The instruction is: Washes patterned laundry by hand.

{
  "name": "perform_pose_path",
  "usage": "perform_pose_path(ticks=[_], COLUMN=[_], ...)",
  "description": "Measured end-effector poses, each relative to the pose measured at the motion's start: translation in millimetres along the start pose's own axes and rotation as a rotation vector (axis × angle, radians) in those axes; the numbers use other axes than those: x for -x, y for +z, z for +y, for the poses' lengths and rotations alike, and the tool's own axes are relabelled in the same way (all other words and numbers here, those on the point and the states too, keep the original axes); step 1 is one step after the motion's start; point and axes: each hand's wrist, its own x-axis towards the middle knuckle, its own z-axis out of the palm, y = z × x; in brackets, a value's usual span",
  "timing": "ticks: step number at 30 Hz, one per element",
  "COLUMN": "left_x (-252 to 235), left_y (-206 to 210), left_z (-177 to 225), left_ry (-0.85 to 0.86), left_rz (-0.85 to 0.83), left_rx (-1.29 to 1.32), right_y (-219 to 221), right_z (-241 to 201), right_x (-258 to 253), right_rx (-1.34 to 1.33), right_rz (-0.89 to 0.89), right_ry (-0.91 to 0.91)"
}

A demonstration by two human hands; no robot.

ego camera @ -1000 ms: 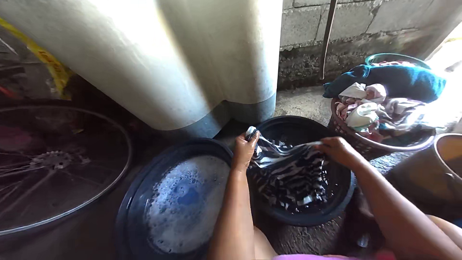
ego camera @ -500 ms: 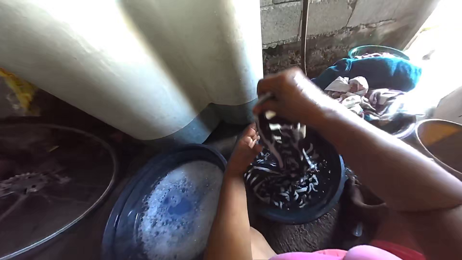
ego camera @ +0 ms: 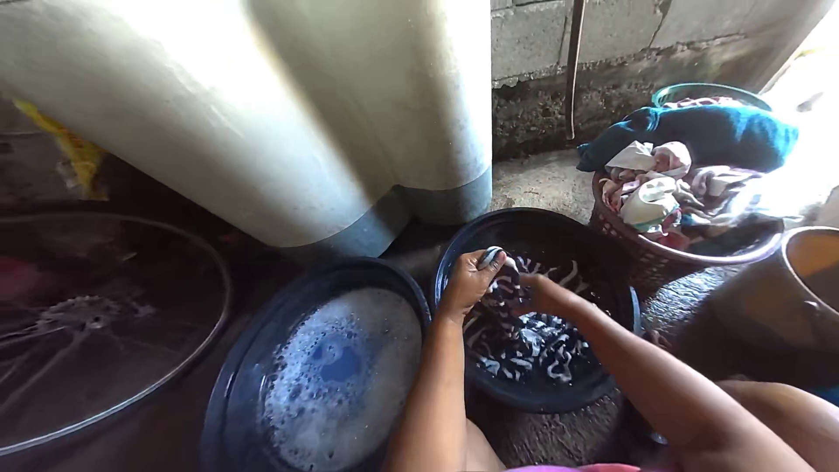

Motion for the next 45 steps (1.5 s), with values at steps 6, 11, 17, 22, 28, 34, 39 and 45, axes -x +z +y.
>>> perform_pose_path(ticks=[6,11,17,22,28,34,39,45], left_x=[7,14,4,2,9,9,5,4], left_y=[-29,-44,-9,-5,-45,-66,-17,4], left_z=[0,5,2,6,0,-9,-6,11], left_ry=[0.086,0.046,-0.017,0.007,0.062,-0.138,0.058,-0.234], left_rz=[0.108,0.207,-0.163,-0.127,0.222,0.168,-0.229,-0.075], left_rx=[0.038,0.139,-0.266,-0.436,-0.401,-0.481,-0.223,-0.365], right_y=[-30,-77,-45,-3,-30,-67,-46,-22], right_z=[-6,-41,-67,-37,-14,-67,-123,-123], right_x=[23,39,21,4,16,23,4,-13], right_rx=[-0.138,-0.388,-0.1,-0.099,0.143,0.128,0.393,0.197], right_rz=[-0.02,0.191,0.083,-0.011,-0.01,0.254,0.141,0.318], right_ry=[0.132,-0.034,-0.083,-0.033,0.121,0.008,-0.363,-0.44])
